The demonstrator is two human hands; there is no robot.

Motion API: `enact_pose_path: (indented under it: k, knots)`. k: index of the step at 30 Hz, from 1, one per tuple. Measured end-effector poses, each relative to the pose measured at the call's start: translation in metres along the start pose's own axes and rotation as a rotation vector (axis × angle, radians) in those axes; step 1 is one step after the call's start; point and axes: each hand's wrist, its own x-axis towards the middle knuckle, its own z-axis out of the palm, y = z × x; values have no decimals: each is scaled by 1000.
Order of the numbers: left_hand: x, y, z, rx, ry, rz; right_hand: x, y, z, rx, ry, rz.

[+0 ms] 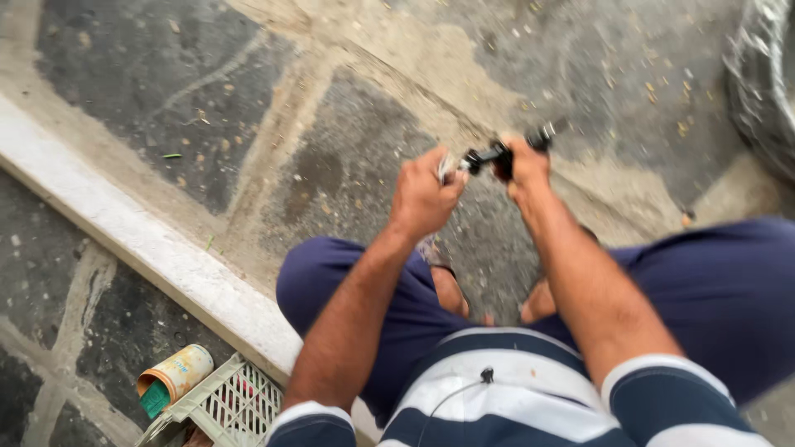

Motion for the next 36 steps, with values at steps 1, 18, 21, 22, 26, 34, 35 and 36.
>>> enact_pose_path:
  k: [1, 18, 21, 22, 26, 34, 35, 36]
  knots:
    - [6, -9, -1, 77, 92, 16, 4, 5, 0, 65, 45, 64]
    - [32, -33, 1, -130, 321, -46, 26, 21, -14, -869, 157, 16]
    - [38, -35, 4, -336, 258, -179, 22, 25, -20, -1164, 123, 4]
    - [38, -35, 6, -390, 268, -215, 19, 24, -23, -1339, 133, -68]
    - [45, -34, 15, -772, 287, -253, 2, 12, -20, -1547, 167, -647]
    - [58, -16, 26, -1429, 364, -79, -147, -7, 44, 156, -871, -524]
    - [50, -9, 32, -1431, 227, -28, -156, -9, 48, 79, -816, -638]
    - [43, -2, 35, -1424, 84, 29, -159, -12, 50, 7, -756, -755]
